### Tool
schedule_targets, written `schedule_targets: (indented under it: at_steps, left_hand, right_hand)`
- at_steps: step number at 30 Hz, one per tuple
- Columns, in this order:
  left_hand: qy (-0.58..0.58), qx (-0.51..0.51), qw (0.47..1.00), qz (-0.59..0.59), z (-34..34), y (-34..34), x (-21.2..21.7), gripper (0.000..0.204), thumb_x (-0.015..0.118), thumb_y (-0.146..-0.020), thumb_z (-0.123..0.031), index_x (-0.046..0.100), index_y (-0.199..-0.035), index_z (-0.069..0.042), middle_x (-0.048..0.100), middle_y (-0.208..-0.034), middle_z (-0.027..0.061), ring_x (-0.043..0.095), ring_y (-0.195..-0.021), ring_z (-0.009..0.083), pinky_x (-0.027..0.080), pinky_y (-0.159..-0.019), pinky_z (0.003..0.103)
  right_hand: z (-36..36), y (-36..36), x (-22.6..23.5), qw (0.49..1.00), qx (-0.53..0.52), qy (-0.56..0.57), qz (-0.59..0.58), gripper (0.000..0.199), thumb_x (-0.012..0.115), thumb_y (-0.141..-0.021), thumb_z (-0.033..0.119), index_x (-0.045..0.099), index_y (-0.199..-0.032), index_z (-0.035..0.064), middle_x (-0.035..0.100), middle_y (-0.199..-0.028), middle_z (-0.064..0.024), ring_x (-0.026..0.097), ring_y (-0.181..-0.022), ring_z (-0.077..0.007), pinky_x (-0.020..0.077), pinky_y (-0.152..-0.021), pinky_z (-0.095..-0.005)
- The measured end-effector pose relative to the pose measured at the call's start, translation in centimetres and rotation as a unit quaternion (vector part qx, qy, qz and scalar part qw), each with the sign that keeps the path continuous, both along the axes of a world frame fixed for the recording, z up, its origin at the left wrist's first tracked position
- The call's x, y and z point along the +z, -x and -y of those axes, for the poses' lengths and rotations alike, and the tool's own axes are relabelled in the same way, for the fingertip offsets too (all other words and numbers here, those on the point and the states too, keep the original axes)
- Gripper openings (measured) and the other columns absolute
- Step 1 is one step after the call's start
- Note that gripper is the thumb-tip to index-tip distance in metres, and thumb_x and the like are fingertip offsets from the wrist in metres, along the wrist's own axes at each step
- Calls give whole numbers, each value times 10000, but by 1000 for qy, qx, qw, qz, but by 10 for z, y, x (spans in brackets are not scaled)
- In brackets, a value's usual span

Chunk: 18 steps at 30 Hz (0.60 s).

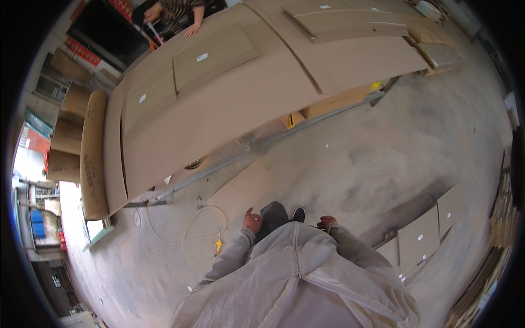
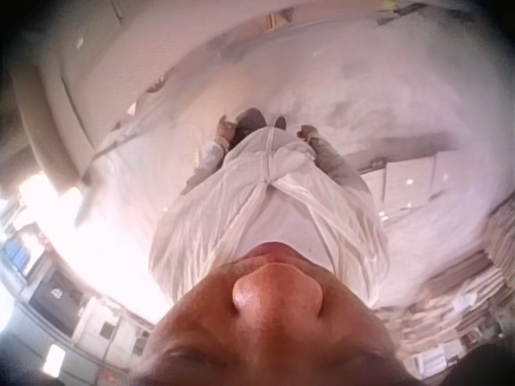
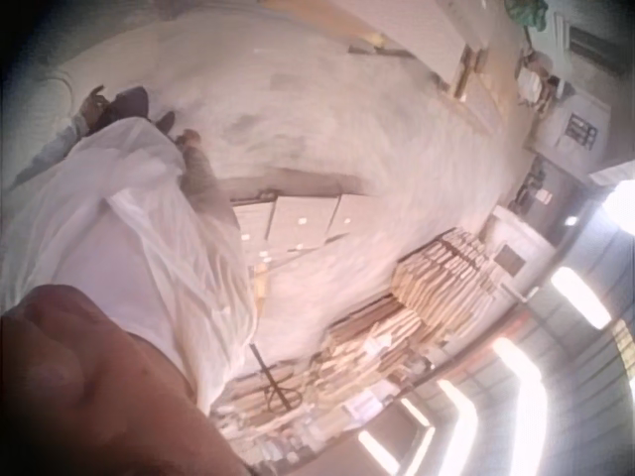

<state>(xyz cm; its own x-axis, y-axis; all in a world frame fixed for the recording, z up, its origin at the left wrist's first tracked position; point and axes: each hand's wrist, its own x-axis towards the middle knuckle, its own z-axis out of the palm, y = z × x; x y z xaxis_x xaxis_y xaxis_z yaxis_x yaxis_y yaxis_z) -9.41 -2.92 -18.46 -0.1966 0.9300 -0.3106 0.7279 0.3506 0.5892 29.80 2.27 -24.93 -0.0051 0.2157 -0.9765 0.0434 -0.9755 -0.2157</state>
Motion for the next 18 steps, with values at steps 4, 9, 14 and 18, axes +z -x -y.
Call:
schedule_targets:
  at_steps: [4, 9, 14, 18]
  left_hand:
    - [60, 48, 993, 94, -60, -25, 27, 628, 636, -830, -118, 468, -1434, -85, 653, -1236, 233, 677, -1022, 399, 539, -912, 423]
    - [-5, -63, 995, 76, -156, -71, 33, 142, 670, -835, -121, 750, -921, -42, 740, -916, 174, 706, -884, 357, 551, -794, 415]
    - [42, 6, 938, 345, -296, -147, 39, 207, 615, -949, -168, 668, -1065, -5, 728, -913, 115, 698, -745, 185, 556, -680, 311]
    - [17, 59, 897, 439, -400, -218, 75, 270, 591, -969, -140, 562, -1202, -7, 709, -961, 144, 692, -744, 205, 562, -655, 316]
  right_hand:
    - [-16, -39, 4, 999, -31, -11, 19, 352, 473, -991, 168, 545, -1332, 112, 703, -1136, -250, 720, -929, -389, 571, -757, -491]
    - [-28, -111, -26, 987, -131, 8, -95, 265, 379, -983, 333, 557, -1128, 201, 524, -1354, -263, 469, -1278, -453, 434, -763, -500]
    - [-65, -170, -52, 925, 317, -173, 113, 315, 570, -909, 418, 662, -1033, 144, 699, -1104, -184, 662, -1060, -373, 505, -815, -480]
    - [-133, -204, -50, 819, 517, -154, 196, 410, 633, -877, 492, 714, -1041, 124, 720, -1122, -115, 658, -1108, -311, 517, -951, -423]
